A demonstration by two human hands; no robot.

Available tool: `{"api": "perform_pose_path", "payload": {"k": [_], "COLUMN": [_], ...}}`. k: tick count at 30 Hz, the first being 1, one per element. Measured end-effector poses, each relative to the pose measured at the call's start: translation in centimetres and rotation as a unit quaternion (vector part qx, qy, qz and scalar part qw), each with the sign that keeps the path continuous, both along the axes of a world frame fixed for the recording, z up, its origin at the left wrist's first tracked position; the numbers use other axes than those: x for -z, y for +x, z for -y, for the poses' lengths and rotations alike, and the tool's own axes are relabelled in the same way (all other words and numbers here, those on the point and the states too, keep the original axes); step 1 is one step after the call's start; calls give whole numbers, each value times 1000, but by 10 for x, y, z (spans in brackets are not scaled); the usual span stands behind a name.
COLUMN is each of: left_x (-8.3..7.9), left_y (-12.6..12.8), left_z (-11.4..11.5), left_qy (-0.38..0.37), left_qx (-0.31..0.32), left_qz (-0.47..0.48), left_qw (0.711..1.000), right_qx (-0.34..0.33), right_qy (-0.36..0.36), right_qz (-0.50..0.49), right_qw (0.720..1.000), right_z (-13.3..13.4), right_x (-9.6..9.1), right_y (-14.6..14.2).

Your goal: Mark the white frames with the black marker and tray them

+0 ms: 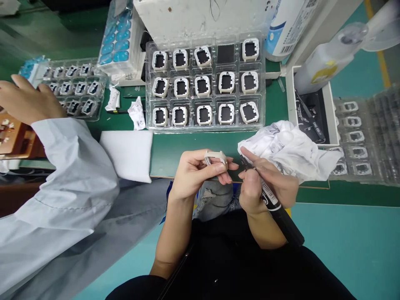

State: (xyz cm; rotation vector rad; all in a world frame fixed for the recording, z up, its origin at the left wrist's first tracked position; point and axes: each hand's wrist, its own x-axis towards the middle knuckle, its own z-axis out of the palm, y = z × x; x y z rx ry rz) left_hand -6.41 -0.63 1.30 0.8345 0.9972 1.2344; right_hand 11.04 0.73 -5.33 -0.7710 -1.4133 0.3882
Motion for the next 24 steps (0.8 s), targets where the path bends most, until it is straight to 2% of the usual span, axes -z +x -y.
{"api": "perform_pose_path", "payload": {"k": [3, 6, 10, 16, 24], "left_x": [1, 1, 1, -2, 6], "left_y": [0, 1, 6, 14, 21], "left_z": [0, 0, 0, -3, -2], "left_qy": [3, -5, -23, -34, -12], "left_qx": [-5, -7, -46, -91, -129], "left_qz": [16, 15, 7, -12, -55], "left_qw": [1000, 1000, 999, 995, 990], "right_qx": [35, 47, 61, 65, 51], "right_qy": [59, 62, 77, 50, 38], "right_qz": [-22, -18, -21, -12, -45], "right_qw": [997, 997, 995, 997, 997], "right_z": [-5, -8, -9, -6, -2], "right_x": [-12, -19, -24, -27, -27], "right_y": [-3, -6, -10, -12, -11]}}
